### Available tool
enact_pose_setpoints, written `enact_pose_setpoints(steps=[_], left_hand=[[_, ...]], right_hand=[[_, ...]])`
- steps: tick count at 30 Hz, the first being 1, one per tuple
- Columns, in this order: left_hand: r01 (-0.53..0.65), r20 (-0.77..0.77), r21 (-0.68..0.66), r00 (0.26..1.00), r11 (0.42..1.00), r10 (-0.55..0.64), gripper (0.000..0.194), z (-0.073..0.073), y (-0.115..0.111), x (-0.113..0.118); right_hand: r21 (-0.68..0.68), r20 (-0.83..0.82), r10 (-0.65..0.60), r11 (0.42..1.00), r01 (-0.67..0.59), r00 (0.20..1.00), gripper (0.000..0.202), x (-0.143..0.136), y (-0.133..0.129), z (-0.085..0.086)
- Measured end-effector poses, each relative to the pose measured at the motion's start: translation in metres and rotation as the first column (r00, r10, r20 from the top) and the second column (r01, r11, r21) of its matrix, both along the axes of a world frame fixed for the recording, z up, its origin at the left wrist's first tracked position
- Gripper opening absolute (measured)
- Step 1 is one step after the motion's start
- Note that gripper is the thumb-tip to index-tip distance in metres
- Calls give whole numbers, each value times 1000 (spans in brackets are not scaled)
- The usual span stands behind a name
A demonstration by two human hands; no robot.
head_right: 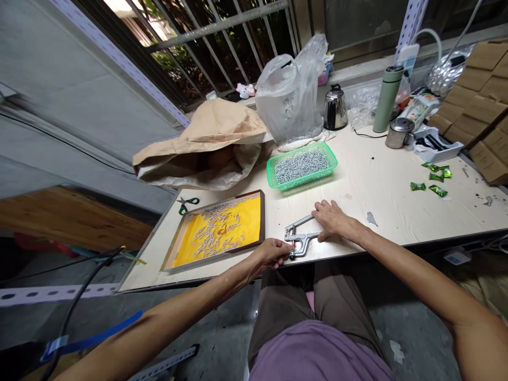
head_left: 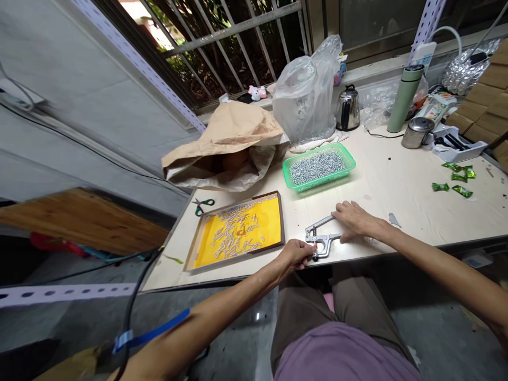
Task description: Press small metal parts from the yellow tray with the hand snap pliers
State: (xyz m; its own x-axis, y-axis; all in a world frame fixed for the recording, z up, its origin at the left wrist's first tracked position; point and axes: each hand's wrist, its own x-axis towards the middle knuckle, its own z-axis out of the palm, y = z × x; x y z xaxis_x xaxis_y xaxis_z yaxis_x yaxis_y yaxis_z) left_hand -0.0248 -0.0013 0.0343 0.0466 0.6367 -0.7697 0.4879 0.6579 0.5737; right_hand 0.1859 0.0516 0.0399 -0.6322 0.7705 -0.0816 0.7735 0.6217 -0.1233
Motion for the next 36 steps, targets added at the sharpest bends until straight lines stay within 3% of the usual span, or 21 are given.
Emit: enact_pose_setpoints(steps=[3,5,6,7,9,12,15,18,22,26,29,36], left_hand=[[84,-61,28,995,996,-82,37,-1,-5,-3],[204,-200,164,965,965,-170,37,-1,-9,-6],[280,-292,274,936,920,-198,35,-1,-10,-7],[365,-383,388,899,846,-212,32,0,-11,-6],[530,-520,553,822,643,-231,24,1,-9,-1],[715,-628,595,699,368,-342,36,0,3,15],[801,-673,554,592,228,-443,56,-4,19,29],[842,-694,508,525,182,-493,64,-7,30,34],[867,-711,468,485,172,-509,68,-2,37,39],[887,-718,434,448,159,-532,39,2,38,45],[883,-720,437,459,174,-521,20,0,37,48],[869,-734,467,484,163,-477,20,-7,37,47]], right_hand=[[-1,-21,3,1000,-3,1000,41,1,-6,5],[-12,-41,-13,1000,13,999,39,1,-9,7],[-19,-47,-24,1000,23,999,38,1,-11,8],[-27,-49,-35,999,33,998,38,1,-12,8],[-40,-47,-56,998,54,997,37,0,-15,9],[-69,-34,-64,996,62,997,40,-1,-18,11],[-138,-3,-53,989,52,999,58,1,-21,17],[-198,73,-93,974,106,993,71,3,-24,25],[-214,166,-125,964,160,978,55,0,-25,36],[-191,220,-97,971,140,971,28,-4,-23,37],[-195,214,-102,970,145,971,13,-5,-22,31],[-154,188,-181,965,211,965,15,-5,-27,24]])
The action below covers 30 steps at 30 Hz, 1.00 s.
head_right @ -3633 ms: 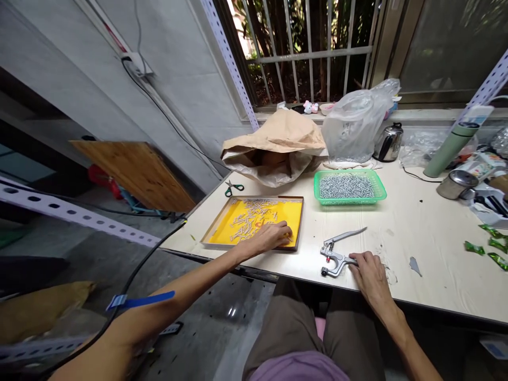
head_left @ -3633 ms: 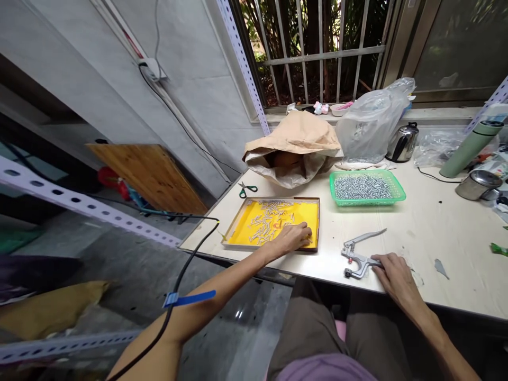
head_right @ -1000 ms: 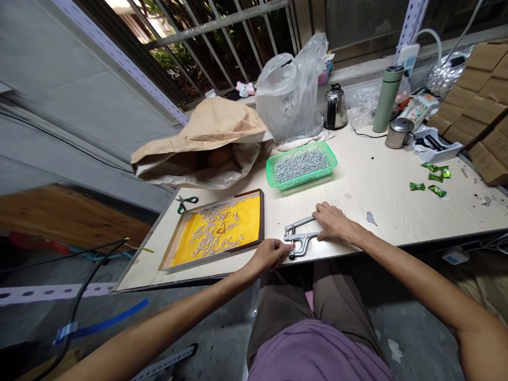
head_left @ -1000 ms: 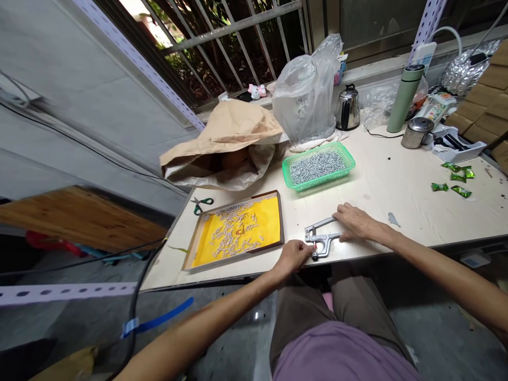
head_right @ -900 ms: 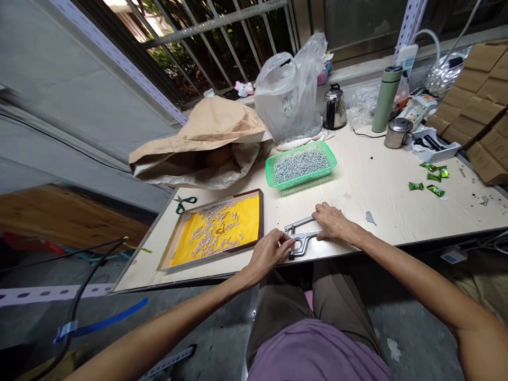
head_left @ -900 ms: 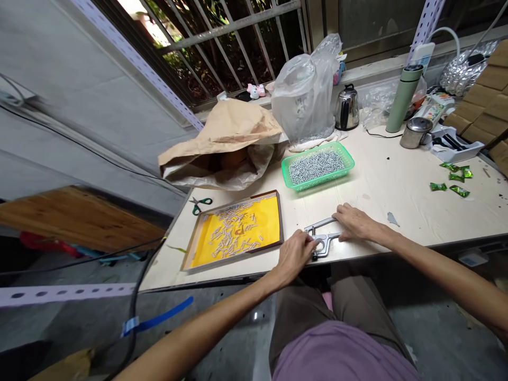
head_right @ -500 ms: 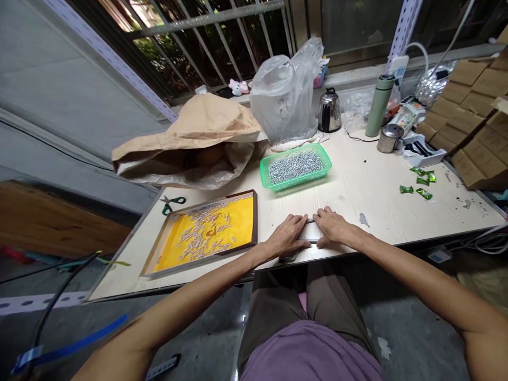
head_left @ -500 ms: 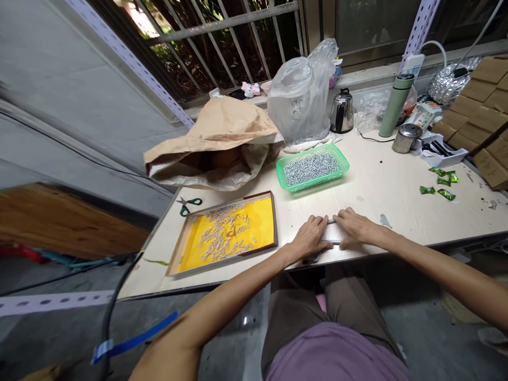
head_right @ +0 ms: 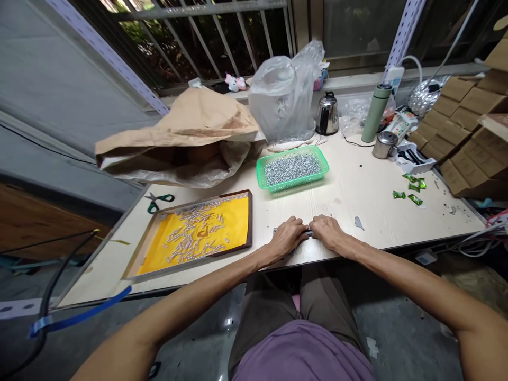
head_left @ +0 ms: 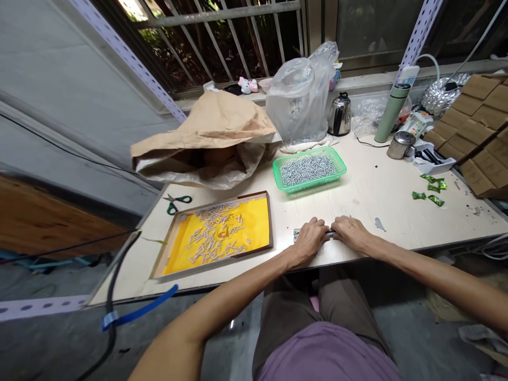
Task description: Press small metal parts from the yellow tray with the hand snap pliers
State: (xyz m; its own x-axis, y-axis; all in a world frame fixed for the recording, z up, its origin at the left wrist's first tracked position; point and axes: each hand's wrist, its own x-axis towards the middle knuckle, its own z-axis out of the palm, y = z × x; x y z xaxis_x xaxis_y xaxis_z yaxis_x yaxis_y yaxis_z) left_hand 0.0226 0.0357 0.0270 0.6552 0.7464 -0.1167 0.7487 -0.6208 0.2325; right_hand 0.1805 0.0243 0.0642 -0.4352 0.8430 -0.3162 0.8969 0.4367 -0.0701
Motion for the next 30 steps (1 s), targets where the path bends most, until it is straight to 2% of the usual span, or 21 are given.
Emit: enact_pose_setpoints(steps=[2,5,7,9,13,17,18,20,23,24,26,28,30], left_hand=[[-38,63,61,997,997,34,27,-9,-5,-2],[-82,212,159,976,984,47,36,-32,-20,-4],[-67,299,201,954,977,4,36,-45,-33,-2],[-37,350,212,936,977,-40,35,-52,-45,3],[-44,395,190,918,981,-35,29,-48,-62,12],[-74,433,178,901,981,-10,28,-42,-62,12],[-74,440,172,898,982,-10,28,-42,-60,12],[-83,439,147,898,986,10,28,-45,-58,14],[-108,396,110,916,988,56,33,-50,-64,16],[-77,385,116,922,990,27,33,-50,-69,15],[64,390,175,912,983,-128,29,-49,-84,5],[195,404,284,864,939,-301,25,-43,-97,-17],[155,408,389,855,908,-321,26,-32,-102,-52]], right_hand=[[24,-27,15,1000,-15,1000,23,5,6,0],[-36,-97,90,995,-94,991,43,15,22,-2],[-61,-134,104,992,-113,986,35,20,32,-4],[-12,-132,74,997,-76,989,22,20,40,-6],[131,-72,2,991,7,997,20,7,46,-4],[180,-10,-15,983,17,1000,21,-22,45,4],[172,-12,38,984,-35,999,20,-32,42,6],[143,-28,246,960,-239,969,17,-53,33,8],[115,-40,525,848,-518,850,14,-83,17,3],[118,-33,566,821,-559,824,15,-90,13,0],[142,-36,610,787,-600,792,19,-99,8,-8],[182,-96,626,775,-605,774,19,-101,8,-14],[258,-235,583,809,-529,778,19,-100,15,-12]])
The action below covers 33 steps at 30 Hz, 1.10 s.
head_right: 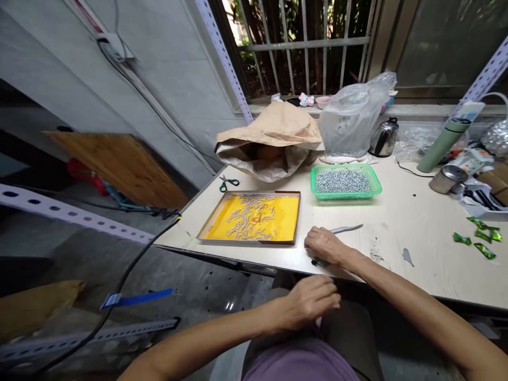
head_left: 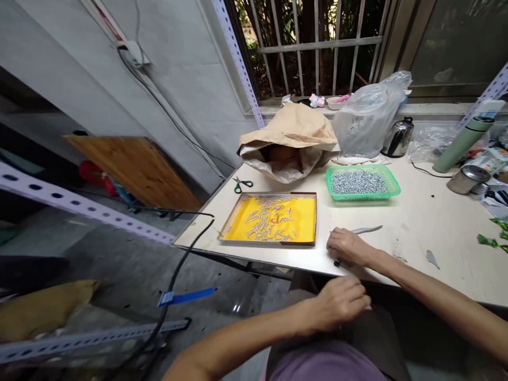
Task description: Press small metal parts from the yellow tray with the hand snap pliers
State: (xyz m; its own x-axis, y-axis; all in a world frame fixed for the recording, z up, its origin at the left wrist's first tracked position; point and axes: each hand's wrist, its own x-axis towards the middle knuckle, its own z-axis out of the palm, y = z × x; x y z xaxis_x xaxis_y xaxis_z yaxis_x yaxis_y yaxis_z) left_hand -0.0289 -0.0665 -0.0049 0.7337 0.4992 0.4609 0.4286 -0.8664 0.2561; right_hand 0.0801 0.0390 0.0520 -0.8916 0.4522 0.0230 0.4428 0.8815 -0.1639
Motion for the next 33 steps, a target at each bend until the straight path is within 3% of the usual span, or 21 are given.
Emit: enact_pose_setpoints(steps=[2,4,5,8,11,13,16,20,23,26,29,31,33], left_hand=[[-216,0,36,976,976,216,29,14,8,-44],[-473,-93,3,877,881,471,28,28,27,-88],[-550,-165,-11,825,835,541,27,33,38,-107],[-598,-399,-79,752,798,524,22,43,69,-145],[-522,-487,-126,773,843,406,20,39,88,-158],[-472,-470,-129,803,872,365,22,32,94,-161],[-461,-385,-150,842,875,378,27,24,96,-160],[-499,-241,-249,862,830,446,23,28,92,-146],[-559,-230,-289,829,777,510,23,37,94,-134],[-650,-250,-377,757,660,603,20,44,101,-131],[-649,-218,-644,663,405,716,15,52,105,-134],[-476,-149,-850,628,225,764,21,57,102,-132],[-237,-57,-964,621,118,782,32,62,95,-124]], right_hand=[[-8,-220,-100,995,100,970,21,3,13,12],[15,-407,-212,971,238,888,23,7,34,32],[33,-463,-265,948,315,846,24,9,45,44],[84,-520,-406,851,518,751,28,18,78,79],[104,-539,-461,795,598,705,34,32,89,97],[96,-525,-463,802,590,714,35,43,77,93],[15,-386,-483,848,529,786,34,61,40,64],[-106,-89,-508,860,499,857,26,76,-16,16],[-135,53,-524,840,526,850,20,76,-42,-2],[-105,65,-564,817,568,823,17,73,-50,-10],[-68,20,-579,813,578,815,20,71,-50,-17],[-62,-36,-568,823,565,823,19,70,-48,-19],[-63,-118,-554,832,551,824,22,68,-45,-16]])
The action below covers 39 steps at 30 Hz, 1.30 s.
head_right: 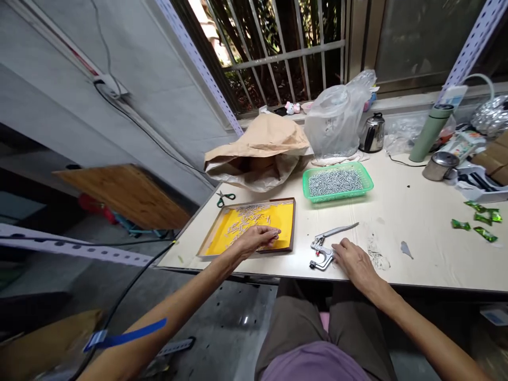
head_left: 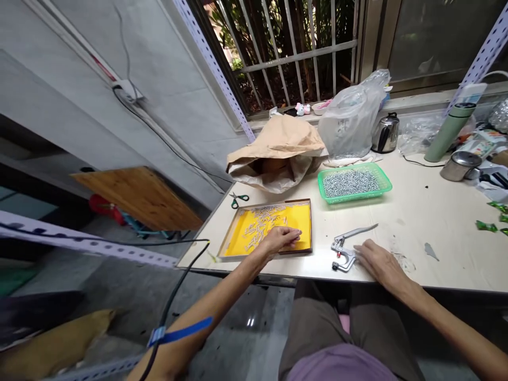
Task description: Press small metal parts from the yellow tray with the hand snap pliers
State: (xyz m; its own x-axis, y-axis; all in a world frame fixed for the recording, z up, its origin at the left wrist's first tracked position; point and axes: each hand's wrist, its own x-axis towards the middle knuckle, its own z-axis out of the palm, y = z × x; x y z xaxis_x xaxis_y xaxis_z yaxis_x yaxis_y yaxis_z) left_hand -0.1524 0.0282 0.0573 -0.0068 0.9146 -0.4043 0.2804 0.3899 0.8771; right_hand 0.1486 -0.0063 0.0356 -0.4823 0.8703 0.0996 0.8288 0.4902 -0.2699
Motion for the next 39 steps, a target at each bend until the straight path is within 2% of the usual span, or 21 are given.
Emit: enact_pose_setpoints(steps=[2,5,9,12,15,20,26,29,33,36,39], left_hand=[[14,167,-43,986,999,-7,41,3,-9,15],[66,222,-49,973,997,-54,43,2,-20,45],[107,80,-44,991,993,-103,24,-9,-24,80],[102,-13,-110,995,989,-104,14,-18,-23,96],[75,-38,-172,996,982,-82,12,-23,-24,102],[70,-52,-263,995,962,-87,15,-26,-32,105],[53,-60,-287,996,956,-73,16,-27,-38,110],[69,-96,-313,990,947,-104,16,-24,-36,112],[147,-144,-391,965,909,-218,15,-17,-32,114],[194,-141,-460,948,866,-287,16,-11,-28,115],[184,-131,-504,950,844,-285,18,-7,-26,116]], right_hand=[[45,-85,1,999,3,996,26,-3,3,6],[36,-125,-39,998,44,991,26,-6,5,15],[-137,29,-41,989,45,999,18,-5,-3,13],[-198,135,-64,976,90,989,19,-2,-12,7],[-193,215,-99,971,142,972,24,0,-16,3],[-115,248,-62,989,93,967,26,0,-22,3],[-39,260,-49,997,61,964,25,0,-27,-3],[29,226,-54,998,49,973,24,2,-27,-10],[114,206,-46,993,23,977,24,4,-27,-16],[130,220,-39,991,10,975,22,2,-28,-17],[110,232,-34,994,9,972,21,2,-29,-14]])
